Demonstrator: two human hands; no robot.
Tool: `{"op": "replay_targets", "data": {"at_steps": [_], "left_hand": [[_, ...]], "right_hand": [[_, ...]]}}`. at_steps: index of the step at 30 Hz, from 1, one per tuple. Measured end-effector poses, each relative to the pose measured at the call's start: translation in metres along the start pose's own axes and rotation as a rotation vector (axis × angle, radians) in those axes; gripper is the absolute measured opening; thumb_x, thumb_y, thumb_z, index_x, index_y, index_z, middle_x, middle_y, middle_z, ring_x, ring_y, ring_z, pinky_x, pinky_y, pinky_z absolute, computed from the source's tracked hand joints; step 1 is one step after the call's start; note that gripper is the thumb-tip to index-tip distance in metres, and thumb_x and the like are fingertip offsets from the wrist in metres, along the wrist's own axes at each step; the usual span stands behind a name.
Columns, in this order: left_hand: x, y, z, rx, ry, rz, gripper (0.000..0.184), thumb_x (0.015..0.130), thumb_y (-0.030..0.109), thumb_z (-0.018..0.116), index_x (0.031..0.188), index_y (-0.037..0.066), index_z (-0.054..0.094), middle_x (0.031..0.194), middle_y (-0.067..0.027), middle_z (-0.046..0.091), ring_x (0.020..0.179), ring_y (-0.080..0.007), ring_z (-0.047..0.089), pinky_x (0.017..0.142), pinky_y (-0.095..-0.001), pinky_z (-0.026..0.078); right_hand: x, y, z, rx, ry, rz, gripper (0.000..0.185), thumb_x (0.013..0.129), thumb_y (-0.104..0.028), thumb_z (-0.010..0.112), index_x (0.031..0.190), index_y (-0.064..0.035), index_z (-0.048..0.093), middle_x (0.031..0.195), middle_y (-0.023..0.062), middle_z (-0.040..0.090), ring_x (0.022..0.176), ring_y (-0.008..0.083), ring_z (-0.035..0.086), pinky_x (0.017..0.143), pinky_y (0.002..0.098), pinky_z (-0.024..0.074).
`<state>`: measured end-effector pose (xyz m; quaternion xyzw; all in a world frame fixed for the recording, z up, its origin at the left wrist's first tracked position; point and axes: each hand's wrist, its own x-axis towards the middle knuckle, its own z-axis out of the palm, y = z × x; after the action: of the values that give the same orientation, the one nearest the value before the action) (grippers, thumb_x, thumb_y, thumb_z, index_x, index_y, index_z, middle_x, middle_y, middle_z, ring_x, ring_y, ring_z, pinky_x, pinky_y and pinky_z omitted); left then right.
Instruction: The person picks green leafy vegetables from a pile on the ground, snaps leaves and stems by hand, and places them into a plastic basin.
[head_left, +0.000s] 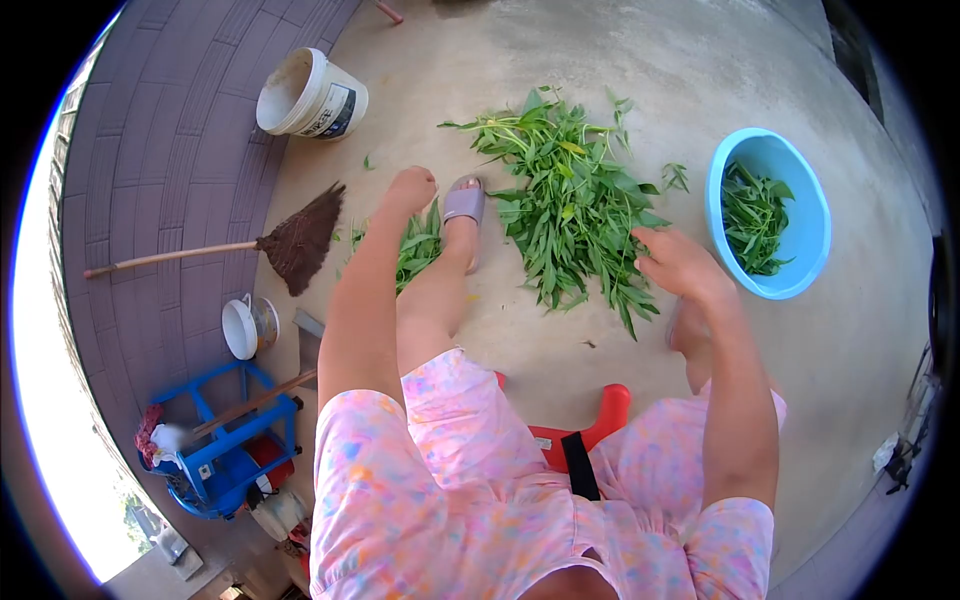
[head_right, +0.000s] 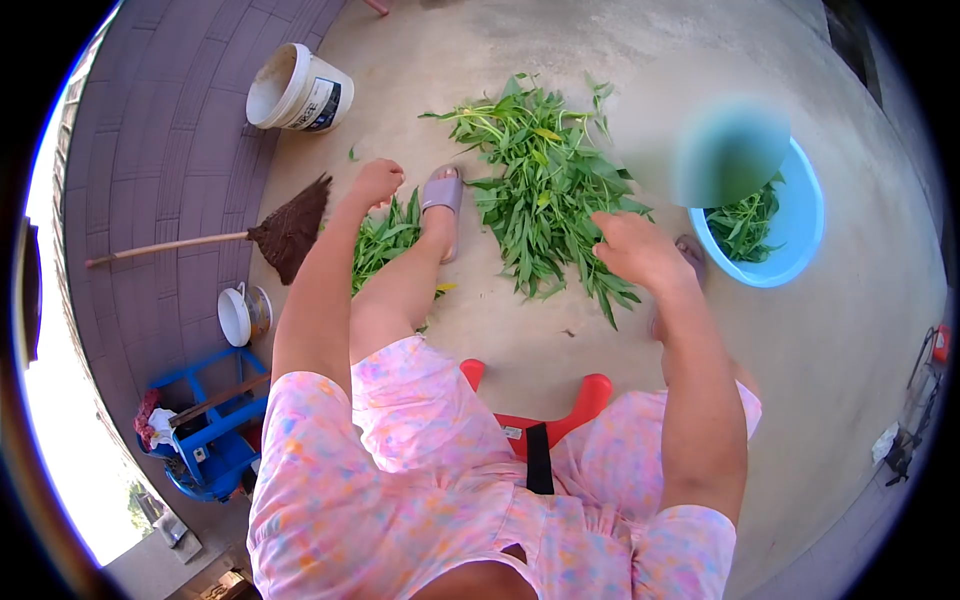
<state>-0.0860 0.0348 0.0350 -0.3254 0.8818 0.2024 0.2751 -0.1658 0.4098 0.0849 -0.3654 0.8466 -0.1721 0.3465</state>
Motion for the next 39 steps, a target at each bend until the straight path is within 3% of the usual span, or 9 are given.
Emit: {"op": "replay_targets", "data": {"at_steps": [4,6,12,14,18,23,27,34,39], "left_hand": [[0.043,0.046,0.064,0.130,-0.004,0.194,0.024,0.073,0.020,0.051,0.091,0.009,0.061,0.091,-0.0139,0.059,0.087,-0.0275,0.056,0.077,-0.0351,0.044],[0.057,0.057,0.105,0.207,0.011,0.302,0.024,0.072,0.020,0.052,0.090,0.008,0.061,0.093,-0.0147,0.058,0.086,-0.0292,0.056,0.079,-0.0370,0.043],[0.046,0.091,0.182,-0.303,-0.204,0.003,0.028,0.071,0.012,0.051,0.097,0.003,0.056,0.080,-0.0161,0.059,0.064,-0.0265,0.058,0.051,-0.0356,0.048],[0.052,0.090,0.210,-0.714,-0.137,-0.186,0.037,0.072,0.008,0.051,0.107,0.000,0.045,0.070,-0.0151,0.054,0.050,-0.0203,0.052,0.039,-0.0310,0.045],[0.056,0.103,0.241,-0.992,-0.124,-0.472,0.040,0.075,0.011,0.056,0.107,-0.001,0.036,0.085,-0.0142,0.050,0.056,-0.0200,0.049,0.042,-0.0303,0.045],[0.053,0.118,0.266,-1.180,-0.264,-0.449,0.039,0.073,0.013,0.058,0.101,-0.002,0.034,0.073,-0.0106,0.047,0.048,-0.0151,0.046,0.036,-0.0269,0.042],[0.029,0.143,0.234,-1.109,-0.165,-0.334,0.027,0.073,0.018,0.060,0.084,0.004,0.040,0.058,-0.0024,0.039,0.040,-0.0122,0.040,0.032,-0.0264,0.035],[-0.015,0.155,0.173,-1.418,0.076,-0.022,0.014,0.066,0.004,0.055,0.070,0.005,0.042,0.053,-0.0007,0.040,0.039,-0.0093,0.037,0.033,-0.0249,0.029],[-0.076,0.164,0.166,-0.834,0.582,0.140,0.021,0.066,0.008,0.054,0.084,0.000,0.046,0.067,-0.0144,0.051,0.057,-0.0267,0.050,0.054,-0.0366,0.040]], "right_hand": [[-0.004,0.006,-0.008,0.030,0.030,0.016,0.035,0.075,-0.015,0.051,0.106,0.0006,0.046,0.098,0.0200,0.053,0.095,0.0333,0.049,0.080,0.0400,0.0401],[-0.007,0.009,-0.009,0.052,0.034,0.066,0.033,0.075,-0.015,0.051,0.104,0.0002,0.046,0.095,0.0194,0.053,0.092,0.0329,0.050,0.078,0.0401,0.0409],[-0.014,0.016,-0.008,0.075,0.065,0.060,0.029,0.075,-0.015,0.051,0.100,-0.0002,0.047,0.090,0.0189,0.054,0.085,0.0338,0.052,0.074,0.0413,0.0418],[-0.013,0.020,-0.006,0.069,0.066,0.058,0.028,0.075,-0.015,0.051,0.099,-0.0001,0.047,0.088,0.0185,0.053,0.084,0.0340,0.052,0.073,0.0413,0.0423],[-0.013,0.016,-0.012,0.081,-0.007,0.123,0.037,0.073,-0.014,0.052,0.107,-0.0006,0.045,0.091,0.0192,0.054,0.080,0.0350,0.053,0.071,0.0402,0.0422],[-0.014,0.017,-0.012,0.077,0.006,0.123,0.037,0.073,-0.015,0.052,0.106,-0.0009,0.046,0.088,0.0191,0.054,0.079,0.0353,0.053,0.069,0.0414,0.0423],[-0.017,0.016,-0.010,0.091,0.047,0.125,0.036,0.073,-0.015,0.052,0.106,-0.0019,0.046,0.089,0.0180,0.054,0.080,0.0344,0.053,0.069,0.0410,0.0422],[-0.014,0.017,-0.007,0.067,0.087,0.073,0.028,0.074,-0.014,0.052,0.099,-0.0015,0.049,0.089,0.0176,0.054,0.084,0.0326,0.054,0.072,0.0404,0.0440],[-0.016,0.020,-0.003,0.040,0.144,0.040,0.026,0.074,-0.015,0.051,0.096,-0.0018,0.051,0.089,0.0174,0.056,0.084,0.0325,0.055,0.072,0.0400,0.0446]]}}
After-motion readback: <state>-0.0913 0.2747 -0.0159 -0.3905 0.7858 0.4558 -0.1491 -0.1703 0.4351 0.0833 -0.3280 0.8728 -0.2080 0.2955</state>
